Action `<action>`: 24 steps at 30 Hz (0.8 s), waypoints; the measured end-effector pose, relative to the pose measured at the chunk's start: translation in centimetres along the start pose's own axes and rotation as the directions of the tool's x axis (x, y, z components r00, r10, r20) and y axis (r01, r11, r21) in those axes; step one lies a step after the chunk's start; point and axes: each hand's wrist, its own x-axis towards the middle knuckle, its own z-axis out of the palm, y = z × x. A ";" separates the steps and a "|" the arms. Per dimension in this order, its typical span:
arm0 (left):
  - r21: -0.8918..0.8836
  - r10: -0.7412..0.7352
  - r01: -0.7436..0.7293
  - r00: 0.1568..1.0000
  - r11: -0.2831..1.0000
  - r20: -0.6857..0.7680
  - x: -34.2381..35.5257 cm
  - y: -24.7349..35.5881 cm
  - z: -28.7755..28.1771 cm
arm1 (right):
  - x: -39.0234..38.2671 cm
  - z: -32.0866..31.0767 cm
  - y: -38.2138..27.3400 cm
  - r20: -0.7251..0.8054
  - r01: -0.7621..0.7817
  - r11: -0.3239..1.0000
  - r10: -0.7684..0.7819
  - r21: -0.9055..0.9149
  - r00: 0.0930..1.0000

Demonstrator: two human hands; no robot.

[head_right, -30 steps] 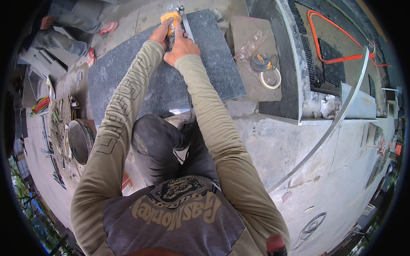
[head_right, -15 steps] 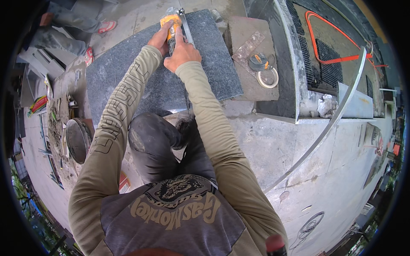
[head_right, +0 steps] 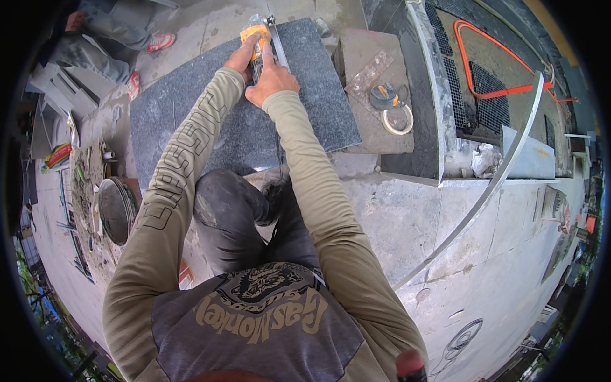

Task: The person uses an angle grinder to cut a dark stone tile on the floor. They guide the tool along a marked line, then reposition the tile to continue cutting another edge.

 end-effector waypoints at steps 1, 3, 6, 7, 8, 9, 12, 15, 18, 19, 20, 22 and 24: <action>0.007 -0.002 0.002 1.000 1.000 -0.014 0.3 0.0 -0.2 | 0.1 0.1 -0.1 0.006 0.001 1.000 -0.001 0.000 1.000; 0.006 0.009 -0.009 1.000 1.000 -0.002 0.1 -0.1 0.2 | 0.4 -0.1 0.1 0.033 -0.019 1.000 0.018 0.008 0.999; -0.001 0.000 0.000 1.000 1.000 0.002 0.1 0.0 0.4 | 0.6 -0.1 0.2 0.042 -0.022 1.000 0.022 0.016 0.999; -0.004 -0.008 0.008 1.000 1.000 0.002 0.3 0.1 0.4 | 0.7 -0.1 0.2 0.039 -0.020 1.000 0.019 0.018 0.999; -0.007 -0.016 0.016 1.000 1.000 0.005 0.4 0.1 0.4 | 0.8 0.0 0.3 0.022 -0.012 1.000 0.011 0.017 1.000; -0.010 -0.025 0.025 1.000 1.000 0.007 0.6 0.1 0.4 | 0.9 0.1 0.3 0.005 -0.004 1.000 0.004 0.016 1.000; 0.045 0.015 -0.015 1.000 0.999 -0.009 1.4 0.0 -0.3 | 0.9 -0.1 -0.1 0.016 -0.011 1.000 0.011 0.017 1.000; 0.087 0.038 -0.036 0.999 0.996 -0.016 1.6 0.1 -0.2 | 1.3 -0.3 -0.2 0.031 -0.024 1.000 0.024 0.015 0.999; 0.180 0.014 -0.005 0.999 0.984 -0.048 1.2 0.8 0.1 | 1.5 -0.3 0.0 0.027 -0.028 0.999 0.028 0.017 0.999; 0.223 0.004 0.011 0.998 0.975 -0.066 0.9 1.0 0.2 | 1.5 -0.2 0.0 0.025 -0.029 0.999 0.028 0.018 0.999; 0.168 -0.010 0.015 0.999 0.986 -0.032 0.5 1.0 0.2 | 1.2 -0.4 -0.1 0.027 -0.023 1.000 0.022 0.018 0.999; 0.057 -0.031 0.029 0.999 0.998 0.038 -0.6 0.5 0.2 | 0.2 -0.5 -0.1 0.032 -0.012 1.000 0.011 0.016 0.999; 0.147 -0.037 0.027 0.997 0.989 0.062 -2.9 0.8 0.5 | -1.0 -0.6 0.2 0.018 -0.006 1.000 0.006 0.005 1.000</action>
